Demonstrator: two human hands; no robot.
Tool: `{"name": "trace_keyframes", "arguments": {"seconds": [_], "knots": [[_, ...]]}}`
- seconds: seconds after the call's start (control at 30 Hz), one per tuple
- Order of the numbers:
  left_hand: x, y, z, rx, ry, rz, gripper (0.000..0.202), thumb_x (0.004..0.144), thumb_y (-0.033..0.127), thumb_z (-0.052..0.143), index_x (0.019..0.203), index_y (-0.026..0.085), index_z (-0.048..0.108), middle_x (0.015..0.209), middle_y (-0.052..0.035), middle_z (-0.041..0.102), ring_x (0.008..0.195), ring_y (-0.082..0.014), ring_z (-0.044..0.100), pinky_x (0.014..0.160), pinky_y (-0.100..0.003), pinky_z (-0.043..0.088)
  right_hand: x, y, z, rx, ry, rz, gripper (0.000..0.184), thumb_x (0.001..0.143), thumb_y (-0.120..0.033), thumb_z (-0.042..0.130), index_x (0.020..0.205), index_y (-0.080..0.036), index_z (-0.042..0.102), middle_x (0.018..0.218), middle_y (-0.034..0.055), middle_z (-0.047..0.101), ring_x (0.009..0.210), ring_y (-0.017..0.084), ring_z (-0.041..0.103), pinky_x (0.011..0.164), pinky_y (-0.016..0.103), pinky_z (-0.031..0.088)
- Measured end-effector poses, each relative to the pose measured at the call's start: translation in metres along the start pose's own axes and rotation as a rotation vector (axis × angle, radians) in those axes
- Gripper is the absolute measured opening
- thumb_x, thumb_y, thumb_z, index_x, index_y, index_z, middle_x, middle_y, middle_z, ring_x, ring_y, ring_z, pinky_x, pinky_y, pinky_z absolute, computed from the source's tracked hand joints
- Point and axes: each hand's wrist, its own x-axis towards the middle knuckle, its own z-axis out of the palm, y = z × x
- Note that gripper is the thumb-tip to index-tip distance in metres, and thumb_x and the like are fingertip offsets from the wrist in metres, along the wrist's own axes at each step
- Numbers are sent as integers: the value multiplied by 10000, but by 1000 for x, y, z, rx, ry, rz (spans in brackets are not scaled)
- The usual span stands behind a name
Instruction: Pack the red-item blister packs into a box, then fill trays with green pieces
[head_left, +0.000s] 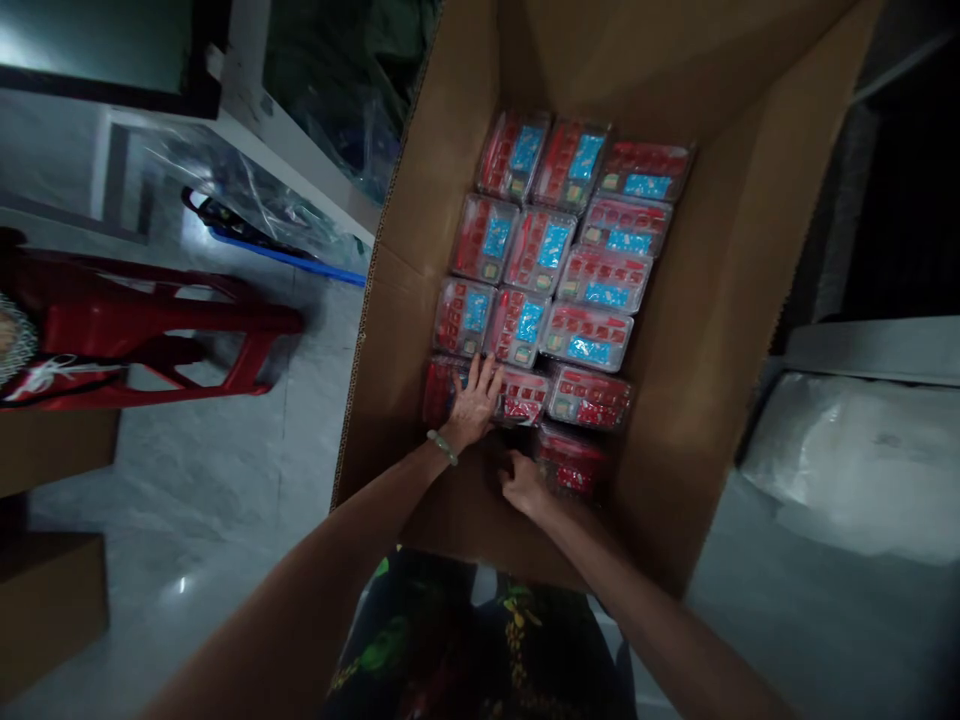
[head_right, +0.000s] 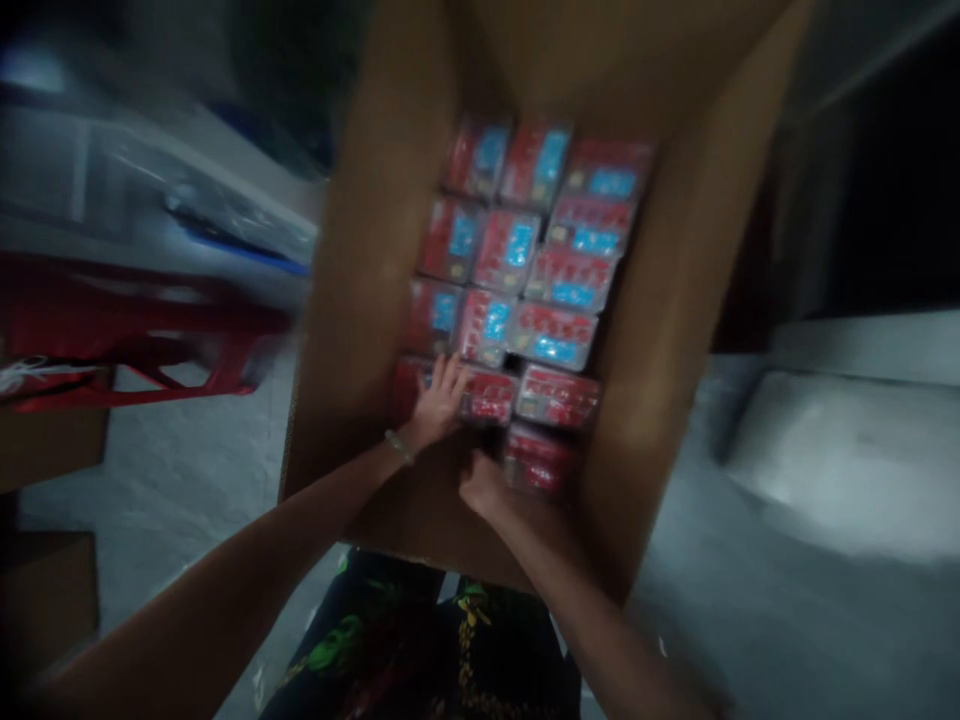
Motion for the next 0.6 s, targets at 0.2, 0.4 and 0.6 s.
{"name": "trace_keyframes", "arguments": {"seconds": [0.2,0.4,0.6], "knots": [[2,-4,16,-35,39,29,820,723,232,548,1409,14,154,1492,-220,18,1345,-349,-155,1043,-615,165,22,23,0,155,-9,126,181,808,-143,419,866,-131,591,630,32,653,514,135,611,481,240,491],[12,0,33,-94,86,56,731,724,140,456,1391,-8,196,1486,-231,38,1350,-345,-112,1068,-588,144,26,5,-18,56,145,16,413,802,-175,415,1200,-125,511,1134,164,600,1065,263,561,903,459,438],[15,-14,41,-146,136,125,632,799,141,377,1392,9,200,1487,-219,118,1369,-287,-86,1102,-512,159,76,-17,-35,-358,133,-437,800,691,-127,546,1420,-71,221,1504,146,162,1392,278,60,1107,464,149]]}}
